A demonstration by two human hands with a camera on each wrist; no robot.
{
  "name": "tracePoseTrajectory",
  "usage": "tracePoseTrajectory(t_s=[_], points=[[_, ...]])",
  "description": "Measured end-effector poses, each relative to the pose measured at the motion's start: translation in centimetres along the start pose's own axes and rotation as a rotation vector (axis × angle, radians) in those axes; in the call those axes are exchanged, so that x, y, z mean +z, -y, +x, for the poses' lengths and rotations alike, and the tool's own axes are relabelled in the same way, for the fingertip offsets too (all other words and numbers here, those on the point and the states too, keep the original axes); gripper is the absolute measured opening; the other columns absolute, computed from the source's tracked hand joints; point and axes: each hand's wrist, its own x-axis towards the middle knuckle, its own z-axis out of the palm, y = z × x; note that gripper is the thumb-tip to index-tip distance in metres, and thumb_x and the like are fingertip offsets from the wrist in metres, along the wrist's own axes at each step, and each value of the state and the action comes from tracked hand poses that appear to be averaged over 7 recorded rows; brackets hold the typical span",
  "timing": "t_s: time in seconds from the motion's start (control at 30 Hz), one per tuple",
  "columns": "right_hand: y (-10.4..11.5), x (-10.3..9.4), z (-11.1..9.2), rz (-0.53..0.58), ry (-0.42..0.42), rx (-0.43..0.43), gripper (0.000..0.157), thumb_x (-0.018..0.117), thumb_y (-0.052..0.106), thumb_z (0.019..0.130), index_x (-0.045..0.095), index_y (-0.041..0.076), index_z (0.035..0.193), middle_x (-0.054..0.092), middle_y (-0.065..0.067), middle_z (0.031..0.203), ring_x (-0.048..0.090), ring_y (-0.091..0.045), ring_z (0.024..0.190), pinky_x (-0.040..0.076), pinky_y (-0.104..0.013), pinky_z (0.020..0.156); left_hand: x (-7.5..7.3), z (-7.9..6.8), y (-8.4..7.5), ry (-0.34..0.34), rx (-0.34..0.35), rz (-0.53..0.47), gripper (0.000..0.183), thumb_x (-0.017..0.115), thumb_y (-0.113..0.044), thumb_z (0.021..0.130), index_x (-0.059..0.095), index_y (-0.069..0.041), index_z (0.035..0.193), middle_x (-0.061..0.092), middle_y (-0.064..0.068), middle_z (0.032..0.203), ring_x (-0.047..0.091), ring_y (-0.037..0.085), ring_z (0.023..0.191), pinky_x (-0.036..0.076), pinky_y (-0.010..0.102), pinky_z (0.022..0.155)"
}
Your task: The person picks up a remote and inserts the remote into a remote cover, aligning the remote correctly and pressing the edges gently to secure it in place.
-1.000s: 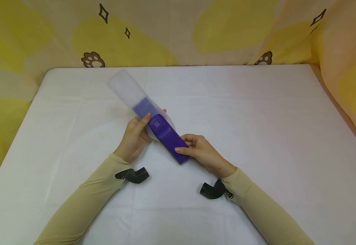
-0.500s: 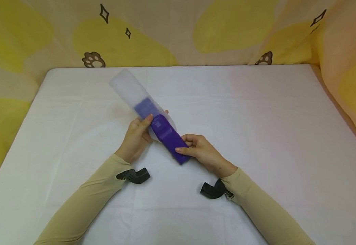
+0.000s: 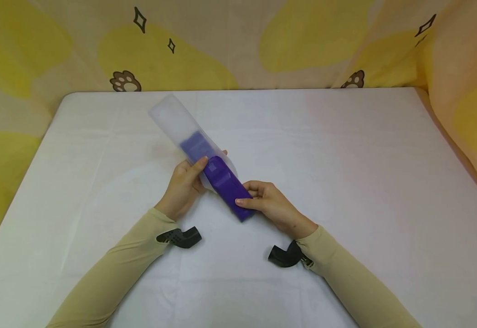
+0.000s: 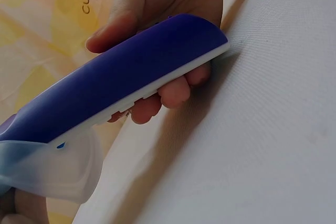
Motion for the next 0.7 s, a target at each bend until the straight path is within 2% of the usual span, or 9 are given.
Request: tracePoseTrajectory(t_s=[0.2,0.47,0.57,0.7], points=[[0.01,0.01,-0.01,0.001,0.000,0.003,0.023,0.059,0.001,0.088,0.053,-0.010,0.107,0.068,-0.005,0.091,0.064,-0.015,0.081,0.052,-0.027,0.074,0.01,-0.07,0.08,0.010,0.002,-0.011,0.033,0.048,-0.010,0.099,0.045,0.009,0.125,0.053,0.024,0.130,0.054,0.022,0.119,0.040,0.036,0.103],[0.05,0.01,0.00,0.002,0.002,0.003,0.024,0.058,0.001,0.088,0.052,-0.011,0.108,0.068,-0.004,0.093,0.065,-0.015,0.082,0.052,-0.026,0.075,-0.15,-0.06,0.30,0.026,0.001,-0.008,0.053,0.064,-0.023,0.091,0.044,0.010,0.126,0.052,0.024,0.131,0.054,0.022,0.118,0.041,0.036,0.102],[0.06,0.01,-0.01,0.002,0.003,0.004,0.024,0.058,0.001,0.089,0.052,-0.012,0.109,0.068,-0.004,0.093,0.064,-0.015,0.082,0.052,-0.026,0.075,-0.18,-0.05,0.32,0.029,-0.003,-0.002,0.054,0.064,-0.024,0.091,0.044,0.011,0.127,0.052,0.024,0.131,0.054,0.022,0.118,0.040,0.035,0.102],[0.02,0.03,0.03,0.001,0.004,0.002,0.024,0.058,0.000,0.089,0.052,-0.012,0.109,0.067,-0.004,0.093,0.064,-0.014,0.082,0.052,-0.026,0.075,-0.16,-0.05,0.33,0.031,-0.004,0.010,0.044,0.055,-0.016,0.096,0.043,0.012,0.128,0.050,0.025,0.133,0.053,0.022,0.120,0.039,0.035,0.103]])
